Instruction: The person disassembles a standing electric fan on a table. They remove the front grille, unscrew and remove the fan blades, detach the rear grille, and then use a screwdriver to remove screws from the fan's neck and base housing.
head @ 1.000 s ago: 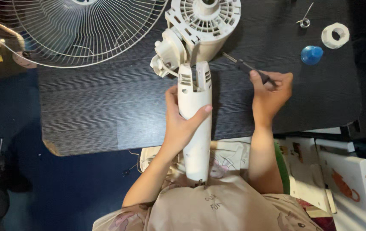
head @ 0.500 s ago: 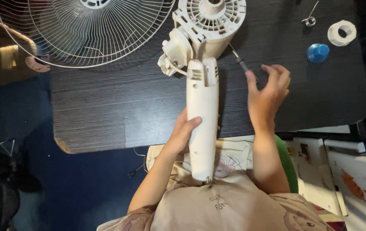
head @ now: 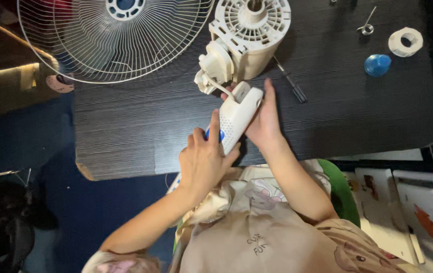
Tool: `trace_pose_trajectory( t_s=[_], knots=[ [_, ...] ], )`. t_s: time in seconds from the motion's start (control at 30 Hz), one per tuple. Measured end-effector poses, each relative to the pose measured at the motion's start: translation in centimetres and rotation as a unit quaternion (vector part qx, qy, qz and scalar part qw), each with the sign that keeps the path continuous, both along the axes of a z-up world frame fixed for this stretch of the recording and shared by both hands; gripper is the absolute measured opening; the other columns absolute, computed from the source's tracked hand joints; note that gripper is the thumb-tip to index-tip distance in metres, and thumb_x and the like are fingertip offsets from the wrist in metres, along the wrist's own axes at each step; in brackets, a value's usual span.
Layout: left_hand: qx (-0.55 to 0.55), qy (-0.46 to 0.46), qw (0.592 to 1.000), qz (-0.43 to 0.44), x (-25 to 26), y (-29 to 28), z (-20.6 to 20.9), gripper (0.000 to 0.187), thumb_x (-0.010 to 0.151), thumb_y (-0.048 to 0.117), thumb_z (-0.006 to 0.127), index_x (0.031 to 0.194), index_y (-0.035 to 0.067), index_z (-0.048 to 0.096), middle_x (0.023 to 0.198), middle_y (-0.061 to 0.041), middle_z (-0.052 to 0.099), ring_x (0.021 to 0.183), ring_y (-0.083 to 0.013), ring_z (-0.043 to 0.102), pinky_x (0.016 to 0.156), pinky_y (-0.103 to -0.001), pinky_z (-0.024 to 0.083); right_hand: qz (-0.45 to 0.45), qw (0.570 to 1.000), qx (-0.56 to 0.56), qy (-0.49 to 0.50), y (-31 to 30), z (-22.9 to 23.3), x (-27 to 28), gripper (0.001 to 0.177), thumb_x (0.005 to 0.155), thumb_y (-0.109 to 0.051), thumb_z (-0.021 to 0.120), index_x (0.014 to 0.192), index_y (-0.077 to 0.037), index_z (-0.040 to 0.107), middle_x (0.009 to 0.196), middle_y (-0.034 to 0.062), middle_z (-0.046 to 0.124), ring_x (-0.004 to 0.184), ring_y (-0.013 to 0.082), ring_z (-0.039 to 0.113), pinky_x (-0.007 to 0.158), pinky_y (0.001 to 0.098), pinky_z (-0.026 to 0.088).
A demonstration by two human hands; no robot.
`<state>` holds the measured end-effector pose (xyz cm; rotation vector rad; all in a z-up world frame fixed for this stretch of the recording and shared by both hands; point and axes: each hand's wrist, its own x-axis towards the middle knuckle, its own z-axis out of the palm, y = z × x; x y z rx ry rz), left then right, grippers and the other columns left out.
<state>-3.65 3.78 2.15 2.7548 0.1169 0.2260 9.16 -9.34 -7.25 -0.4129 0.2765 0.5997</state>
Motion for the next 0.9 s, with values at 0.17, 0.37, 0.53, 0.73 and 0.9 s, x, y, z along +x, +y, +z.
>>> trace_pose_trajectory(
  t_s=[0.17, 0.37, 0.53, 0.73, 0.9],
  knots=[
    [0.116, -0.015, 0.993, -0.032, -0.7, 1.5, -1.0, 0.097, 0.075, 0.054, 0.082, 0.152, 0.01, 0.043, 0.086, -0.019, 0.058, 0.072, -0.0339, 0.063, 0.049, -0.043, 0.055, 0.018, 0.995, 0.094, 0.022, 1.9, -3.7, 0.4, 0.041, 0.109, -0.033, 0.039, 0.127, -0.003, 0.06, 0.12, 0.0193, 0.068, 0.117, 0.0367, 0.065, 0.105, 0.0488, 0.053],
    [0.143, -0.021, 0.989, -0.036, -0.4, 1.7, -0.7, 0.093, 0.077, 0.05, 0.081, 0.152, 0.01, 0.045, 0.087, -0.018, 0.058, 0.075, -0.0326, 0.062, 0.052, -0.047, 0.055, -0.028, 0.997, 0.074, 0.008, 1.8, -3.5, 0.3, 0.039, 0.108, -0.027, 0.039, 0.124, 0.001, 0.06, 0.119, 0.0173, 0.069, 0.115, 0.0372, 0.066, 0.103, 0.05, 0.054],
    [0.158, -0.037, 0.986, -0.048, -0.5, 1.9, -0.2, 0.091, 0.078, 0.05, 0.08, 0.152, 0.01, 0.046, 0.089, -0.018, 0.058, 0.074, -0.0323, 0.061, 0.053, -0.046, 0.056, -0.022, 0.999, 0.003, 0.049, 1.7, -2.3, -0.2, 0.048, 0.101, -0.033, 0.035, 0.123, 0.0, 0.062, 0.118, 0.0193, 0.07, 0.111, 0.0338, 0.067, 0.099, 0.0487, 0.054],
    [0.256, -0.082, 0.961, -0.059, -0.3, 2.3, 0.0, 0.089, 0.08, 0.052, 0.077, 0.152, 0.009, 0.047, 0.088, -0.016, 0.058, 0.071, -0.0311, 0.061, 0.057, -0.043, 0.056, -0.047, 0.998, 0.026, -0.016, 2.6, -3.0, -0.7, 0.039, 0.114, -0.027, 0.038, 0.13, 0.001, 0.059, 0.124, 0.0171, 0.067, 0.116, 0.0325, 0.065, 0.105, 0.0493, 0.053],
    [0.294, -0.082, 0.95, -0.066, -0.3, 2.5, 0.4, 0.082, 0.088, 0.052, 0.074, 0.152, 0.006, 0.05, 0.084, -0.015, 0.057, 0.066, -0.0288, 0.059, 0.054, -0.04, 0.053, -0.038, 0.998, 0.013, 0.05, 3.2, -3.4, -0.9, 0.046, 0.105, -0.03, 0.035, 0.126, 0.0, 0.061, 0.122, 0.0171, 0.068, 0.113, 0.0311, 0.067, 0.102, 0.0468, 0.054]
  ],
)
